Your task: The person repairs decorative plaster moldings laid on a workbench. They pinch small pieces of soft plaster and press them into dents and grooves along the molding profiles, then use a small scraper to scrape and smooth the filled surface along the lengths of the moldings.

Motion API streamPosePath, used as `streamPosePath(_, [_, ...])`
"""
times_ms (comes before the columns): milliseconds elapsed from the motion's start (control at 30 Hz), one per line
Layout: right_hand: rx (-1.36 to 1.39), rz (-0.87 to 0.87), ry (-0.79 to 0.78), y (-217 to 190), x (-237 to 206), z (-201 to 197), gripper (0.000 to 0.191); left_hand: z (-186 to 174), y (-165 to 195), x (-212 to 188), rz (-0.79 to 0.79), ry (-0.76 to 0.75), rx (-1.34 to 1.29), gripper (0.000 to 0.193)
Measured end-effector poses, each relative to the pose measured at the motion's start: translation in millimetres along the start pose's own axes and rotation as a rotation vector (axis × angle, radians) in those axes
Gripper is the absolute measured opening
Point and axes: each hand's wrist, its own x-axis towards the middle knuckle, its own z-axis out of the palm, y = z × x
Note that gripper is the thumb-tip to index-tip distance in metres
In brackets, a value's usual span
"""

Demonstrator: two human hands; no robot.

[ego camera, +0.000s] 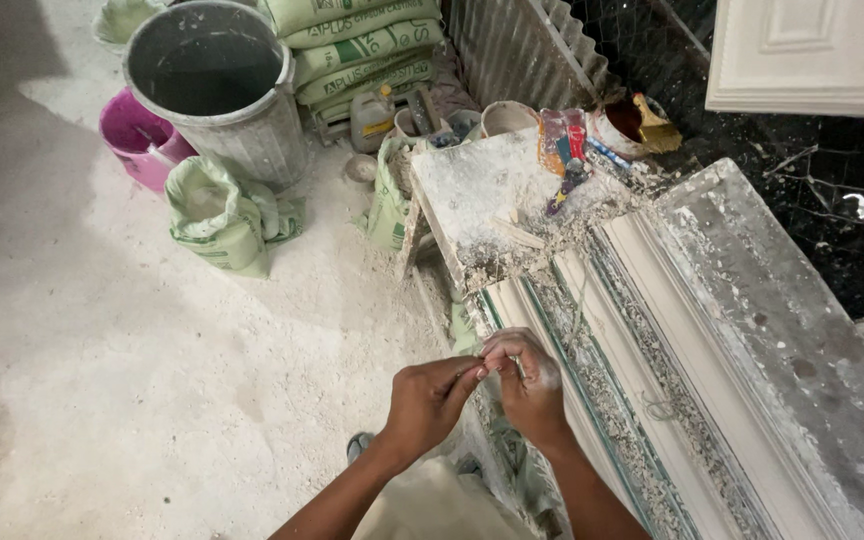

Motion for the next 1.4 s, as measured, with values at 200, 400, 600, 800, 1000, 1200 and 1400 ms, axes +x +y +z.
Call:
streamPosePath(200, [0.289, 0.205, 0.137, 21, -7, -6, 0.011, -3, -11, 0, -0.217, -0.105, -0.17, 0.017])
streamPosePath(400, [0.701, 0.516, -0.12, 21, -30, 20, 0.031, 8, -36, -12, -0.44, -0.153, -0.388, 0.017])
streamPosePath(600, [0.557, 0.575, -0.193, 32, -39, 16, 0.024, -5, -40, -14, -0.496, -0.134, -0.542, 0.016])
streamPosePath(800, [1.145, 0.568, -0.204, 22, -41, 18, 0.028, -16, -38, -9, -0.479, -0.449, -0.694, 0.033])
streamPosePath(1000, [1.267, 0.405, -0.127, -12, -44, -1, 0.025, -18, -27, -11, -0.522, -0.455, -1.319, 0.036])
streamPosePath(1200, [0.586, 0.643, 0.187, -10, -68, 0, 0.033, 4, -22, -5, -0.378, -0.447, -0.554, 0.014])
streamPosePath(1400, [1.127, 0.754, 0.617, 5, -106, -24, 0.021, 60, -14, -30, -0.636, -0.3, -1.015, 0.016])
